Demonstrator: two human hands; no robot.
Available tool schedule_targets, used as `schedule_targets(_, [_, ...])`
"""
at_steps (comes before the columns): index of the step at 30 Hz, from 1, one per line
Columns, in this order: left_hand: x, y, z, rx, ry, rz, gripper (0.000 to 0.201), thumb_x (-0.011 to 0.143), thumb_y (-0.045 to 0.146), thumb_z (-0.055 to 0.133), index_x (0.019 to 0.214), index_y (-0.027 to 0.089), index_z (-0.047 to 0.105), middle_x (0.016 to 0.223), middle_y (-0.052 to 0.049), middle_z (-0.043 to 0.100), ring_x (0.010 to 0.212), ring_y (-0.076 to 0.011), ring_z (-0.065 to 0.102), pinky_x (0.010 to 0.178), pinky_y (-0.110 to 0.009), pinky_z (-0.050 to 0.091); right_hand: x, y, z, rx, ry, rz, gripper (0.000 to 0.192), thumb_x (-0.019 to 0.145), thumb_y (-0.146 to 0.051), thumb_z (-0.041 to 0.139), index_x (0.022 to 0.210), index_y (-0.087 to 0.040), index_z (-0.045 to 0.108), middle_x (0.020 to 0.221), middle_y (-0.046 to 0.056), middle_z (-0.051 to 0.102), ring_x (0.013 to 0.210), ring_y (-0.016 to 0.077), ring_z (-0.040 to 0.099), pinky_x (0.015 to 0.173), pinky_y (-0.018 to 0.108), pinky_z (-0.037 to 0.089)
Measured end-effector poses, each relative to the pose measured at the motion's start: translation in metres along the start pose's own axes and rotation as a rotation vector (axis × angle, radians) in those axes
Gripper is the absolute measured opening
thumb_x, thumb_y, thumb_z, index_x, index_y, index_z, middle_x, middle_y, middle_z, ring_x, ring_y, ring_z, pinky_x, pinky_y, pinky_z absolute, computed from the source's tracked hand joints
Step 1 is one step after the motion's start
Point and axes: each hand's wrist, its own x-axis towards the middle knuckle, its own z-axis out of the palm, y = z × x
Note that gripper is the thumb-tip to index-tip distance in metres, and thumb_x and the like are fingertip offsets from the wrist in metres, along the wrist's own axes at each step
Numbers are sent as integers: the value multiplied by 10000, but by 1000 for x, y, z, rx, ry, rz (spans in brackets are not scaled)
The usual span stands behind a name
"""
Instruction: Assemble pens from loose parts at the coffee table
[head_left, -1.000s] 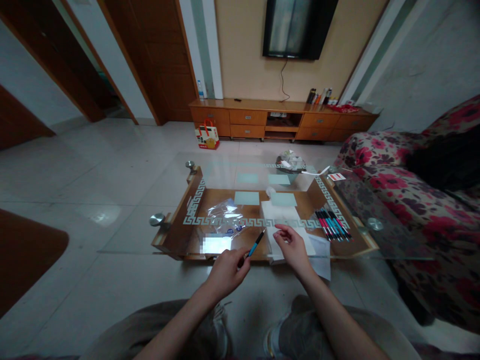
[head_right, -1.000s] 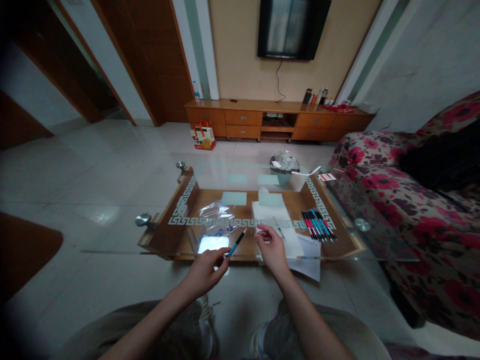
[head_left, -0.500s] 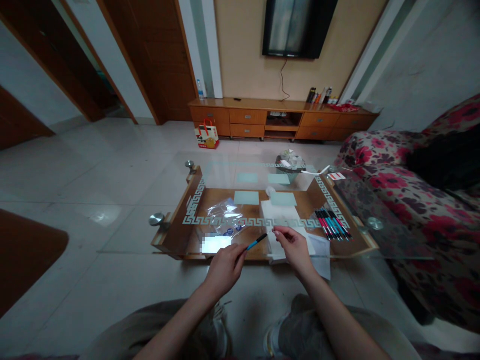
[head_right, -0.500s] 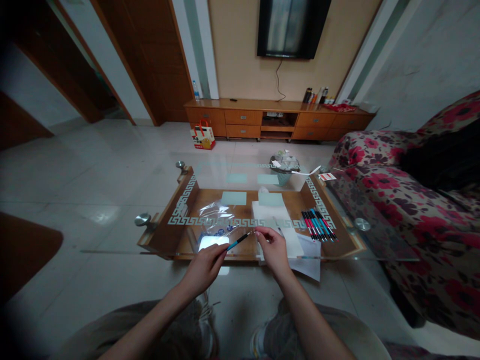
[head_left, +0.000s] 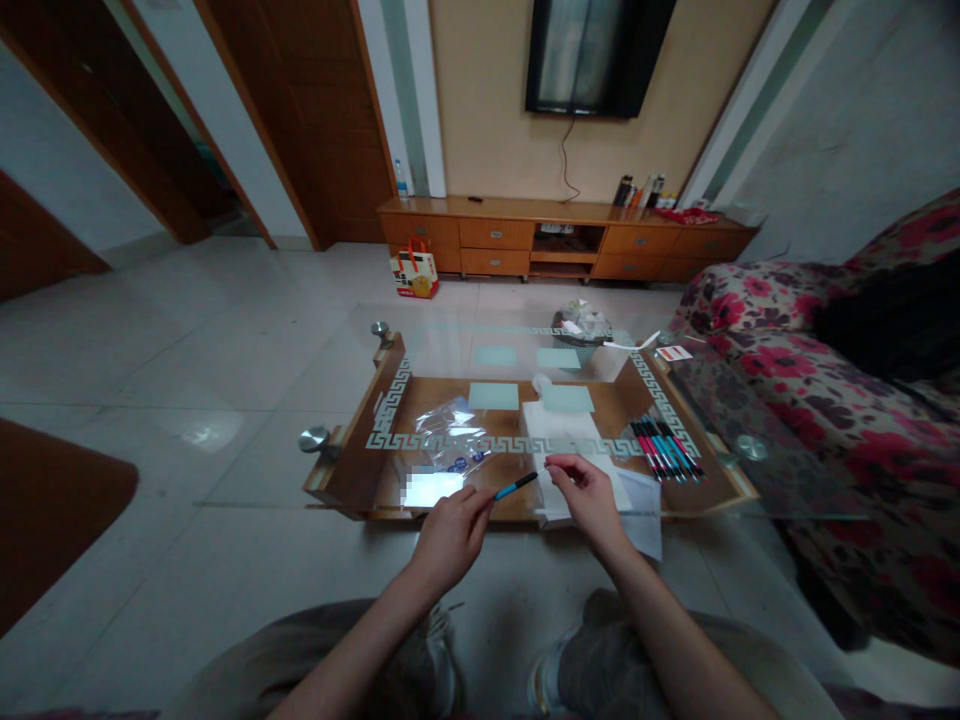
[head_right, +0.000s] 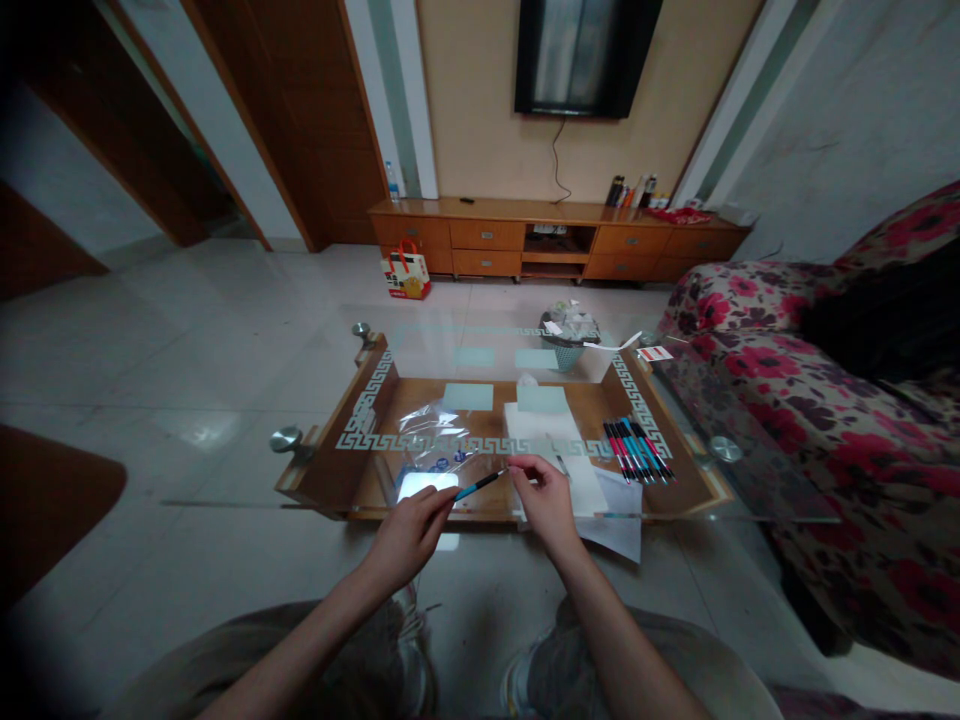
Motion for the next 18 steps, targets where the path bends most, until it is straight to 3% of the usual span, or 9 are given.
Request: schedule_targets(18, [0,-1,1,-19,10,14,321,985,234,429,1219,258,646,907,-52,621,806,-179,607,737,-262,456,-2,-1,3,-19,-107,-39,248,829,-407,665,947,-200,735,950,80,738,857,223,666,783,343,516])
